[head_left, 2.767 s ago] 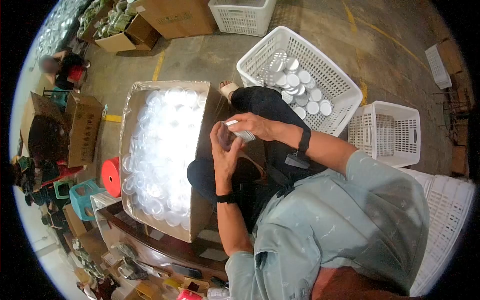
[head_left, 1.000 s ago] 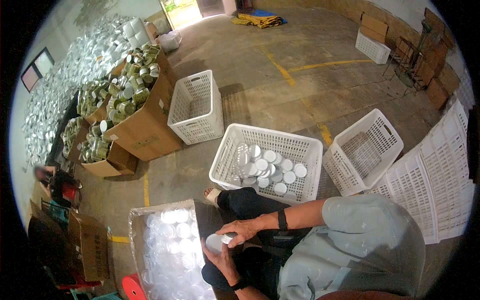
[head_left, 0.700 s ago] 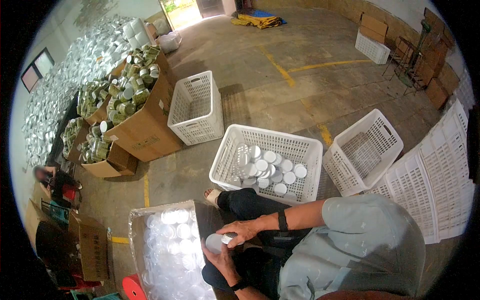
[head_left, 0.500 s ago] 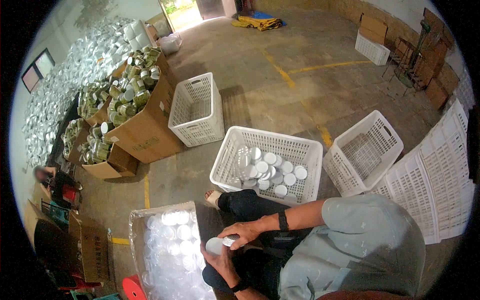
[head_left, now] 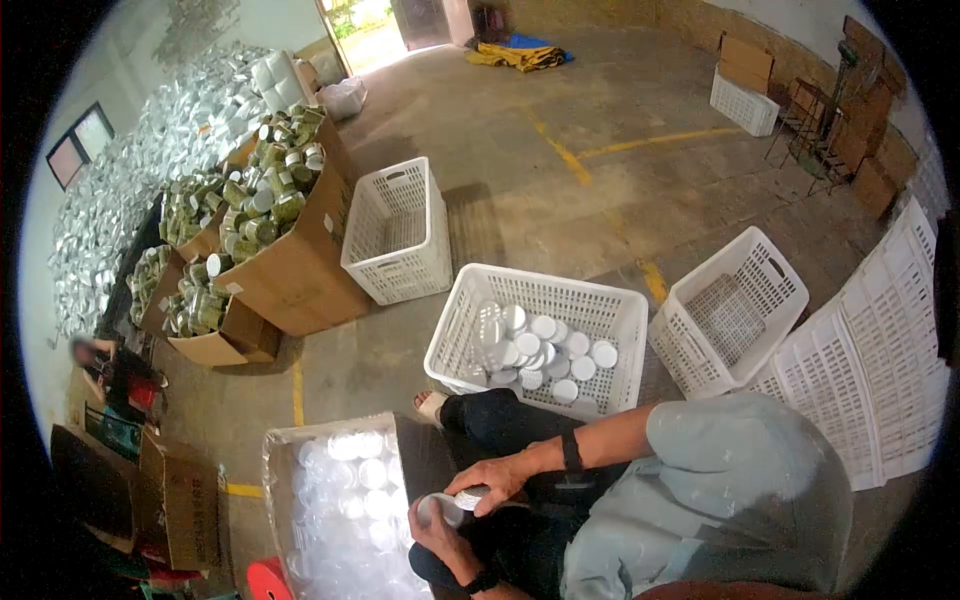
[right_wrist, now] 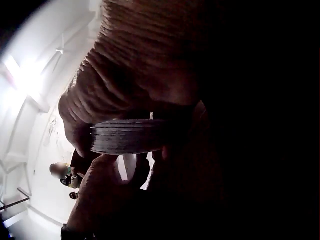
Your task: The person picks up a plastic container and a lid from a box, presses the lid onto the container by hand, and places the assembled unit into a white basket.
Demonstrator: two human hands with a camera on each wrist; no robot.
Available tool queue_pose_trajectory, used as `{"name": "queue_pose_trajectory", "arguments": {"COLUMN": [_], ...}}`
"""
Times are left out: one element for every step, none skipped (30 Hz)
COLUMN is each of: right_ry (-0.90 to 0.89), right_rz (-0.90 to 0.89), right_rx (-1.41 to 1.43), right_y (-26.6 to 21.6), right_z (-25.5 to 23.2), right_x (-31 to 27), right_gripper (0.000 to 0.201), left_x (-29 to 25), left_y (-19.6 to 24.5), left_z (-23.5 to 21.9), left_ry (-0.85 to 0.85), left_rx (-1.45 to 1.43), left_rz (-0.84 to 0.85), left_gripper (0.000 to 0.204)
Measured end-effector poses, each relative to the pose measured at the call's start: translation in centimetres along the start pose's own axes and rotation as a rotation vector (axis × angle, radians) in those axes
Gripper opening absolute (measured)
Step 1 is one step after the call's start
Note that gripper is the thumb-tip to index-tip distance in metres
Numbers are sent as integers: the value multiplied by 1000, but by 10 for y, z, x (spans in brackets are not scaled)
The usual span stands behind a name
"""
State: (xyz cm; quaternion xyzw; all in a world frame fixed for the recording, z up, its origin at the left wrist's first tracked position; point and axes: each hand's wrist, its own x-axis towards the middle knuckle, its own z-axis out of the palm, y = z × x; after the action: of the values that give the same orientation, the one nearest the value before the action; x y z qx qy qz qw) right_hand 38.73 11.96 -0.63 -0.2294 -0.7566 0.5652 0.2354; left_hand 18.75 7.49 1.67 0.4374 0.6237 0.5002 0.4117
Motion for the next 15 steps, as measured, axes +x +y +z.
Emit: {"name": "queue_pose_trajectory", "arguments": {"right_ry": [0,-1,-2,7,15,14,28,41,40,45,51,50,73,96,95], "right_rz": [8,16,15,-1,-17,-18,4,26,26,41,57,58,69,80,80], "right_rx": [5,11,11,3,-5,-7,22,50,49,63,80,81,153,226,229], "right_y": [1,2,0,-1,-3,-1,1,3,3,4,5,-1,-14,-23,-21], "right_z": [1,1,1,0,-1,-1,0,-1,-2,-4,-4,-6,-8,-10,-10], "right_x": [1,1,1,1,1,2,2,3,4,4,5,3,1,-1,0], "right_gripper": [73,73,73,73,73,73,72,72,72,71,70,70,69,67,67], "left_x": [0,0,0,1,3,3,2,-1,-2,-2,-3,-3,-3,-3,-3], "left_y": [0,0,-1,-5,-12,-8,-5,-1,5,6,6,6,6,6,7], "left_z": [1,2,2,1,-2,-1,0,0,2,4,4,4,4,5,4], "left_ry": [-1,18,36,36,23,9,9,8,6,8,-11,-31,-29,-28,-26], "left_rx": [-1,-57,-113,-114,-129,-142,-142,-168,-194,-195,-191,-186,-185,-187,-189], "left_rz": [2,-19,-40,-38,-49,-61,-60,-56,-51,-51,-38,-25,-27,-25,-23], "left_gripper": [34,33,31,31,30,30,30,35,41,41,44,47,47,47,48]}}
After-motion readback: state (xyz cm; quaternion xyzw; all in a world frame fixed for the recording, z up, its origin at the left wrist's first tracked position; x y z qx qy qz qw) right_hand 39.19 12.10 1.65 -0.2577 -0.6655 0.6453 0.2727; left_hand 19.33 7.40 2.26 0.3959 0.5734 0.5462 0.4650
